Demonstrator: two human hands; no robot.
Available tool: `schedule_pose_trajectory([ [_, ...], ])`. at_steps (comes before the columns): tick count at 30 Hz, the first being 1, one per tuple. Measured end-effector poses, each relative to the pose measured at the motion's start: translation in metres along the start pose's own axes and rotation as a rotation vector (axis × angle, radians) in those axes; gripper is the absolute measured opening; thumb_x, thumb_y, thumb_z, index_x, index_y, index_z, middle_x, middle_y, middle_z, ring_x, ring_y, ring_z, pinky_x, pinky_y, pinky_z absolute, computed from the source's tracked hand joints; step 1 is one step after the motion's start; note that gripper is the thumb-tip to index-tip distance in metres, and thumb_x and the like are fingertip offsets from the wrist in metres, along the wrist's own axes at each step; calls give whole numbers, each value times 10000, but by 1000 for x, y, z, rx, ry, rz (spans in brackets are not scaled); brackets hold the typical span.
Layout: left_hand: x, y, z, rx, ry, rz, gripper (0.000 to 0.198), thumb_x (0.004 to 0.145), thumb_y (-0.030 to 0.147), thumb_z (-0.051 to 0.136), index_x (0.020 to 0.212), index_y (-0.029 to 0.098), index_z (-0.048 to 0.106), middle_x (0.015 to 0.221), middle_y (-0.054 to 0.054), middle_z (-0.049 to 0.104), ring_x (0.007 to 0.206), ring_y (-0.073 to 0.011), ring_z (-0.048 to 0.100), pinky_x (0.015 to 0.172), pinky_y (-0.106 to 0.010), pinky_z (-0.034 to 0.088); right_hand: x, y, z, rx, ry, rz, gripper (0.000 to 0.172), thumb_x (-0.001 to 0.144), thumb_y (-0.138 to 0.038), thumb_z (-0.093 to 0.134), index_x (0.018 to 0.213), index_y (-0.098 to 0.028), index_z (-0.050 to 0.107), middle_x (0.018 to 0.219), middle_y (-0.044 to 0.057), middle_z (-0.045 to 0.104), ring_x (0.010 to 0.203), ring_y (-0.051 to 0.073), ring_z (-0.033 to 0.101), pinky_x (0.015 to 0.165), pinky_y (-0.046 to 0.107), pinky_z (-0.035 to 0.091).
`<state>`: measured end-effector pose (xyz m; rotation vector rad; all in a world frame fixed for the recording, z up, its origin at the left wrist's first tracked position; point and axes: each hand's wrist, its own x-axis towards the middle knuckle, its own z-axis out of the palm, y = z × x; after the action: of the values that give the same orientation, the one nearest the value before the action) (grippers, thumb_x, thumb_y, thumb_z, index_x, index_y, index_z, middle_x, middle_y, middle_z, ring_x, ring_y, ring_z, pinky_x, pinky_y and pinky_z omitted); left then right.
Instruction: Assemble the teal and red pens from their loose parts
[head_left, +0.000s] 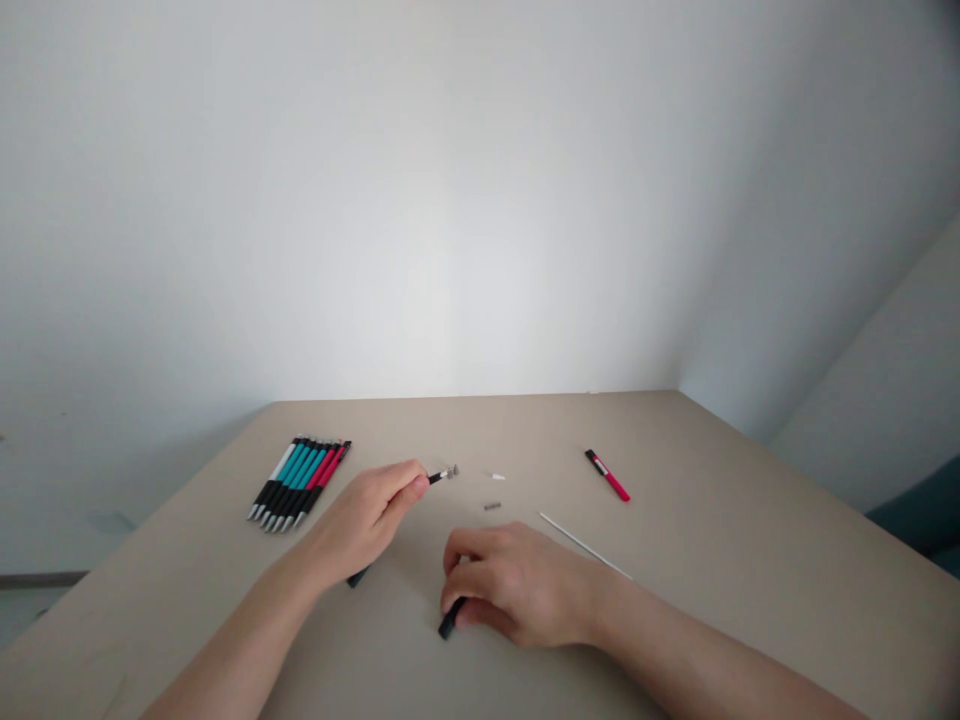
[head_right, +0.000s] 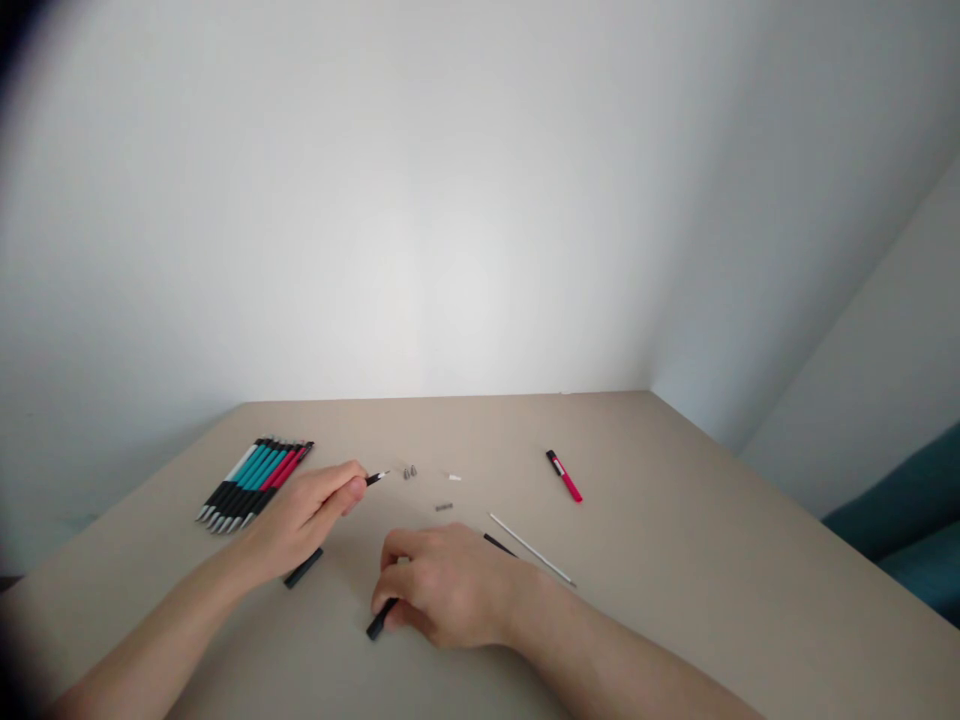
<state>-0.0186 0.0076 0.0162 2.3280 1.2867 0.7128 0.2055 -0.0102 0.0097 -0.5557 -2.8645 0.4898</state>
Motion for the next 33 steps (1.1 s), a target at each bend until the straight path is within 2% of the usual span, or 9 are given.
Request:
schedule_pose_trajectory([
  [4,0,1,1,-22,-17,-22,240,947,410,402,919,194,502,673,56,479,586,-107,456,556,-215,312,-1,1,1,21,32,-1,145,869,-189,564,980,-209,656,971,19,626,782,130,586,684,215,424],
  [6,0,2,1,-15,-15,-14,244,951,400,399,902,193,520,703,44,520,622,-111,482,585,-214,332,-2,2,1,35,84,11,157,860,-163,550,984,-202,639,939,27,629,785,139,586,695,224,428],
  [11,-3,7,0,-1,-31,1,359,971,373,326,690,186,447,633,43,453,616,-114,462,596,-219,330,-2,4,-2,90,343,73,231,863,-107,471,1058,-174,576,917,65,621,794,166,571,712,257,441],
  [13,-5,6,-1,-16,-39,-19,334,971,383,323,740,189,465,630,49,447,597,-113,449,578,-220,321,-2,5,-2,103,464,107,301,874,-95,434,1147,-173,535,906,70,610,766,166,555,680,259,435],
  [16,-8,4,-3,-43,-53,-33,249,952,413,380,913,196,494,658,55,466,586,-113,437,555,-219,304,-1,6,-1,104,625,165,338,913,-115,391,1230,-181,489,890,69,599,731,156,538,654,253,423],
  [19,-9,2,-4,-38,-48,-25,262,946,419,398,835,193,472,646,60,432,578,-104,413,551,-218,287,0,8,0,103,722,199,270,934,-146,387,1163,-181,527,861,60,601,693,143,528,641,249,417],
  [22,-9,2,-4,-16,-47,-14,333,965,403,349,716,190,408,616,59,392,574,-102,399,551,-224,272,1,9,2,117,760,245,228,932,-164,412,1119,-189,539,852,47,613,669,133,527,619,244,417],
  [27,-10,4,-3,-9,-73,-5,376,974,398,314,663,191,355,599,56,374,570,-104,393,562,-231,272,1,10,4,153,791,276,212,915,-178,450,1112,-192,526,856,39,638,637,116,549,590,228,446],
  [33,-11,8,-4,-78,-37,-57,238,958,415,354,912,203,452,653,63,433,567,-109,407,543,-224,281,1,9,5,183,804,311,259,903,-196,487,1162,-212,483,849,24,641,641,112,563,568,217,454],
])
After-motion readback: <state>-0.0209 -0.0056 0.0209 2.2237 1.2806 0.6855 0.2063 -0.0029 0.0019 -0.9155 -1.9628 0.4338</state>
